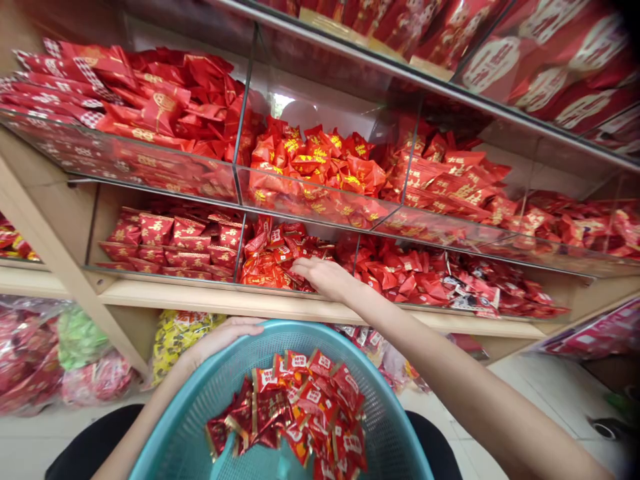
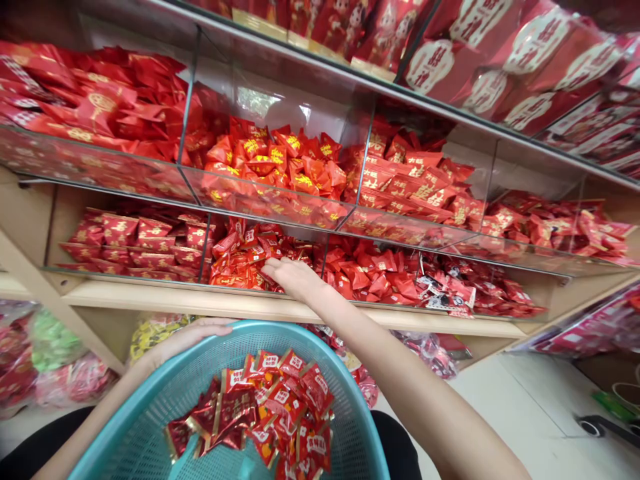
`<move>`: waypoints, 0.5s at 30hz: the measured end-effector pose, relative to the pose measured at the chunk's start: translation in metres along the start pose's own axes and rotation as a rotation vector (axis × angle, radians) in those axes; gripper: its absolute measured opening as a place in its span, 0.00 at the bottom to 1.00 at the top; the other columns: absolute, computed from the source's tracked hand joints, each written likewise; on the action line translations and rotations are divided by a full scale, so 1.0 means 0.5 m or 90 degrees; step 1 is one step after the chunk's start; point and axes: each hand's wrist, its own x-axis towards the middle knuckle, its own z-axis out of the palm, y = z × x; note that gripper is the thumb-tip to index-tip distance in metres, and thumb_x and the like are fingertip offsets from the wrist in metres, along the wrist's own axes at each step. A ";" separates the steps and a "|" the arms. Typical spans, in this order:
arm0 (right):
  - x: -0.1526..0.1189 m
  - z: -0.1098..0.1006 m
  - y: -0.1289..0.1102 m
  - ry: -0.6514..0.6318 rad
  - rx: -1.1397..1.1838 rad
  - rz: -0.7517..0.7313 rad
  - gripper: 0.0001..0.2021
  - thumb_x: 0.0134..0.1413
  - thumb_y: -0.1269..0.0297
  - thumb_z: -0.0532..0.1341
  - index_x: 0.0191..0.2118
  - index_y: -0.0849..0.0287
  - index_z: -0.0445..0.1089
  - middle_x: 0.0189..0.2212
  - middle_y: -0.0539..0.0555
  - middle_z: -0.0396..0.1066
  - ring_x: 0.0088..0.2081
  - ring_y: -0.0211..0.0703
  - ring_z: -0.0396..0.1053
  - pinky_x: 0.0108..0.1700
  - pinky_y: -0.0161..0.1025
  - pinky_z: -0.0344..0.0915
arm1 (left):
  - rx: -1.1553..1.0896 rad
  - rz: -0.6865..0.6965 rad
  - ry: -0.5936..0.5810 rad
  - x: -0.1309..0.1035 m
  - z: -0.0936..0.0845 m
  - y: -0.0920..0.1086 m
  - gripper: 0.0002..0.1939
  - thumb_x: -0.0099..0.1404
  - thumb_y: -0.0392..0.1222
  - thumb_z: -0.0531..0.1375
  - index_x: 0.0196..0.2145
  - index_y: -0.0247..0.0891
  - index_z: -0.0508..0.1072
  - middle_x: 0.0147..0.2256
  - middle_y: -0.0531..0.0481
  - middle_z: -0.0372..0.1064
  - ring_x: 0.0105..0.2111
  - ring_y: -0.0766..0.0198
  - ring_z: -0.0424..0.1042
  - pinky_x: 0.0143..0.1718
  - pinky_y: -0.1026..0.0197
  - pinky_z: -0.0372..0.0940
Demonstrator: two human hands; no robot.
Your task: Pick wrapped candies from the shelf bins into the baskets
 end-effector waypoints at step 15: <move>-0.037 -0.006 -0.003 0.062 0.078 0.004 0.26 0.57 0.72 0.49 0.61 0.56 0.46 0.53 0.57 0.60 0.51 0.44 0.62 0.49 0.42 0.63 | -0.001 0.000 0.006 0.002 -0.002 -0.001 0.21 0.48 0.50 0.63 0.41 0.41 0.75 0.40 0.51 0.74 0.44 0.54 0.70 0.49 0.58 0.60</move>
